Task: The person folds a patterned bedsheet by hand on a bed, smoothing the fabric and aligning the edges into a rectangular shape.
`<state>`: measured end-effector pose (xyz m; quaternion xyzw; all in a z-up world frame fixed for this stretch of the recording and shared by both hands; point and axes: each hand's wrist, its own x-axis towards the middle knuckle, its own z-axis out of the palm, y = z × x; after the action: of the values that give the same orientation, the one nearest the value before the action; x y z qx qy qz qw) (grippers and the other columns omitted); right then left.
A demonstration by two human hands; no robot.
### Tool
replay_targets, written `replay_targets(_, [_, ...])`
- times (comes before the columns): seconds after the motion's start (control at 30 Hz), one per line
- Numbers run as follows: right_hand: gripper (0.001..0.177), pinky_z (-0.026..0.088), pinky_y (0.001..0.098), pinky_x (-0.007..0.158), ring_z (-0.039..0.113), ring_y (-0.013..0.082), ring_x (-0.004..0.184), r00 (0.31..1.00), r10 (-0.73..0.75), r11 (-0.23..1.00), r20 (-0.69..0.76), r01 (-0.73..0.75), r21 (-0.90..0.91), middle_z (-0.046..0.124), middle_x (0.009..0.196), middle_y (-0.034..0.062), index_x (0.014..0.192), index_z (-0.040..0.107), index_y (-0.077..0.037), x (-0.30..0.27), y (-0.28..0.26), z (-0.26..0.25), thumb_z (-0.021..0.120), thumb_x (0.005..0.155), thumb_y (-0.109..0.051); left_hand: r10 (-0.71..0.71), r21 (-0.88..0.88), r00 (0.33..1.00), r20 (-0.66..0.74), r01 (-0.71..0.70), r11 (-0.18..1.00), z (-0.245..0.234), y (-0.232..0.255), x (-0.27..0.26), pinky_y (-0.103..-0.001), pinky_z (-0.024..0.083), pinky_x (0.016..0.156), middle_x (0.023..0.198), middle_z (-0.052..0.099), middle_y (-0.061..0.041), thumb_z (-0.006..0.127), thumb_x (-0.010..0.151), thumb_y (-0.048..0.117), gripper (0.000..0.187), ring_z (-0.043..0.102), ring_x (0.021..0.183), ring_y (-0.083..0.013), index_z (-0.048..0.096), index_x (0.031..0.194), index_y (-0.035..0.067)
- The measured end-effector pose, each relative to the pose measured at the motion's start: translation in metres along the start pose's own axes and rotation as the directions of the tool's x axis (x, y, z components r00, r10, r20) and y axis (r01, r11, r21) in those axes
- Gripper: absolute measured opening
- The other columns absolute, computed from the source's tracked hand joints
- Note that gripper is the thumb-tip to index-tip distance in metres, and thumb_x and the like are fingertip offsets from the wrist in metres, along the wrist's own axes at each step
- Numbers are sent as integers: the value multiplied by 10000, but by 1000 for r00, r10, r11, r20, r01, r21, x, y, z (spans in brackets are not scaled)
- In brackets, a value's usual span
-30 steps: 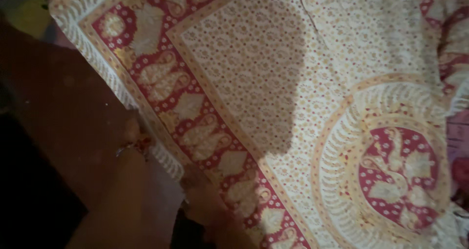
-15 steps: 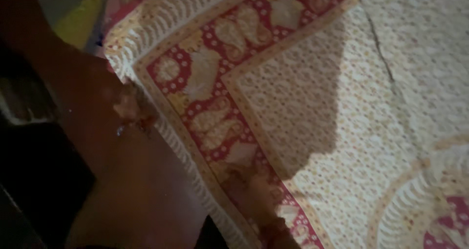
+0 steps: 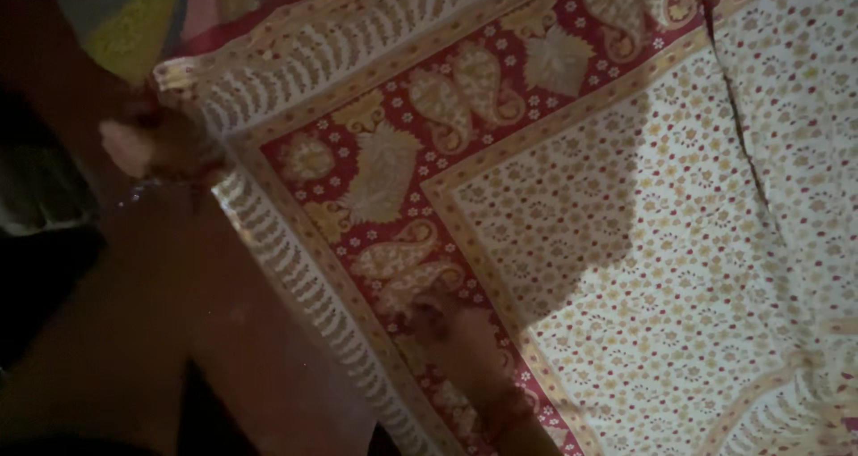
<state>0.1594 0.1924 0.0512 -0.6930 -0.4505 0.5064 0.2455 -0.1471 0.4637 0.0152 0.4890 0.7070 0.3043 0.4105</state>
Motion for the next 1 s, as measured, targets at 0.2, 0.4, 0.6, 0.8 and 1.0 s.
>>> replay_targets(0.2, [252,577,433,685,746,331,814,988,138,990,73,-136,-34,765,894,142,1085,724,-125,19,0,-5,719,865,-248,43,133,995,85,-54,990,14,19,22,-538,358,902,1240,548,-56,694,917,272,386,495,1103,-198,542,1219,85])
replay_targets(0.4, [247,566,456,679,725,359,825,1000,-5,999,10,6,-51,751,988,137,1099,728,-115,24,-12,-17,696,861,-172,185,230,973,138,-213,950,31,59,45,-552,348,917,1265,540,-57,689,916,283,406,490,1126,-203,538,1239,89])
replay_targets(0.6, [388,557,469,748,692,401,903,993,10,996,-113,-21,-92,723,1006,196,1079,717,-47,25,-18,-36,767,710,-156,303,276,928,216,-356,893,75,102,65,-566,339,931,1291,533,-58,683,915,295,427,485,1149,-207,533,1260,94])
replay_targets(0.8, [260,551,453,868,678,396,1019,938,-154,987,-310,130,-98,716,1116,202,1127,730,-45,40,-12,-47,713,880,-124,356,199,927,118,-373,906,88,119,71,-580,329,945,1316,525,-59,678,914,306,448,479,1171,-212,528,1281,99])
replay_targets(1.0, [322,521,479,943,621,411,1119,889,-263,951,-375,172,-258,680,1198,183,1153,716,-44,46,-18,-73,708,836,-101,334,221,938,89,-346,912,103,98,67,-593,319,960,1341,518,-60,672,912,318,469,474,1194,-217,523,1302,104])
